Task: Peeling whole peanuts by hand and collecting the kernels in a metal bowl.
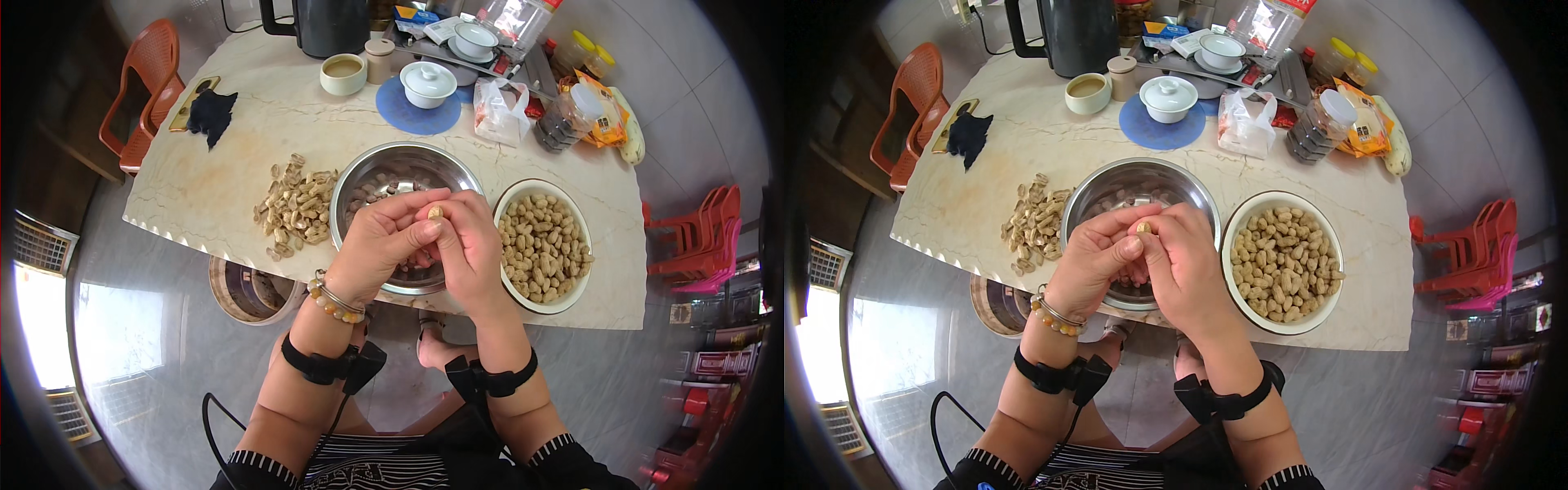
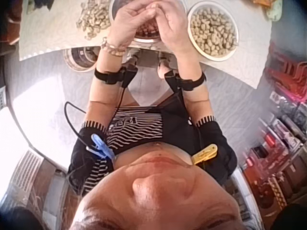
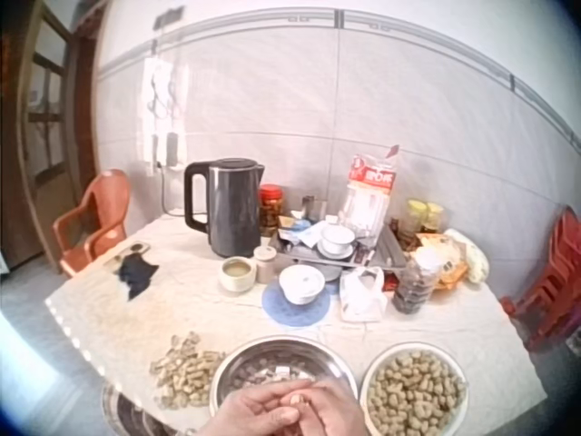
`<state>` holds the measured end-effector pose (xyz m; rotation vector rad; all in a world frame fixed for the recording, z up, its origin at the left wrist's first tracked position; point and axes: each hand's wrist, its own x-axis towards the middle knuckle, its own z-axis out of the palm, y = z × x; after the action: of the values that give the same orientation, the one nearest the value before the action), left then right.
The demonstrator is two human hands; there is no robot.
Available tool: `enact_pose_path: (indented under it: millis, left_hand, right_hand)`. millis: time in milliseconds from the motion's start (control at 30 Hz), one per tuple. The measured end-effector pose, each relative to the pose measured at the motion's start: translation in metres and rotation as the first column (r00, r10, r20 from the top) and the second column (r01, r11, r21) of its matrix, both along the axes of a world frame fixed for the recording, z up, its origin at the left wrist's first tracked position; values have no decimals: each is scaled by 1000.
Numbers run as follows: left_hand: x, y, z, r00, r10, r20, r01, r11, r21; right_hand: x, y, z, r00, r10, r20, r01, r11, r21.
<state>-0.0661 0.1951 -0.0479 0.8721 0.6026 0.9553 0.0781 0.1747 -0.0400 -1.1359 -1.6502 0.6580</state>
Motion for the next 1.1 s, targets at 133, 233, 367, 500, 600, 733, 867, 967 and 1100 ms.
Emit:
enact_pose_path:
  millis: [133, 233, 367, 500, 600, 733, 867, 967, 1100]
  left_hand:
    - [3, -2, 1, 1000, 21, 1, -21, 1000, -17]
    - [5, -3, -1, 999, 45, 13, -45, 998, -35]
    - [7, -3, -2, 998, 62, -6, -63, 997, -50]
    - [10, -4, -2, 996, 84, 2, -84, 995, -59]
    - [10, -3, -1, 996, 89, -1, -89, 995, -55]
    - [-1, 2, -3, 1000, 14, -15, -15, 1000, -4]
    - [4, 2, 2, 998, 68, 2, -68, 995, -78]
    - [6, -2, 9, 998, 40, -52, -44, 995, -88]
    - [6, -4, 9, 997, -44, -67, 42, 998, -41]
  right_hand:
    - [-2, 1, -2, 998, -40, 49, 34, 992, 121]
    - [-3, 2, -3, 995, -75, 71, 62, 985, 162]
    - [-1, 1, -2, 985, -119, 126, 92, 976, 199]
    - [-2, 2, -4, 979, -150, 140, 113, 964, 242]
    - [-1, 3, -2, 973, -169, 155, 123, 955, 270]
    - [-4, 3, 0, 960, -180, 215, 107, 943, 316]
    - [-8, -1, -4, 984, -175, -45, 175, 985, 7]
    - [-6, 3, -9, 984, -143, -103, 147, 989, 28]
    - [-16, 1, -5, 962, -79, -260, 74, 997, -29]
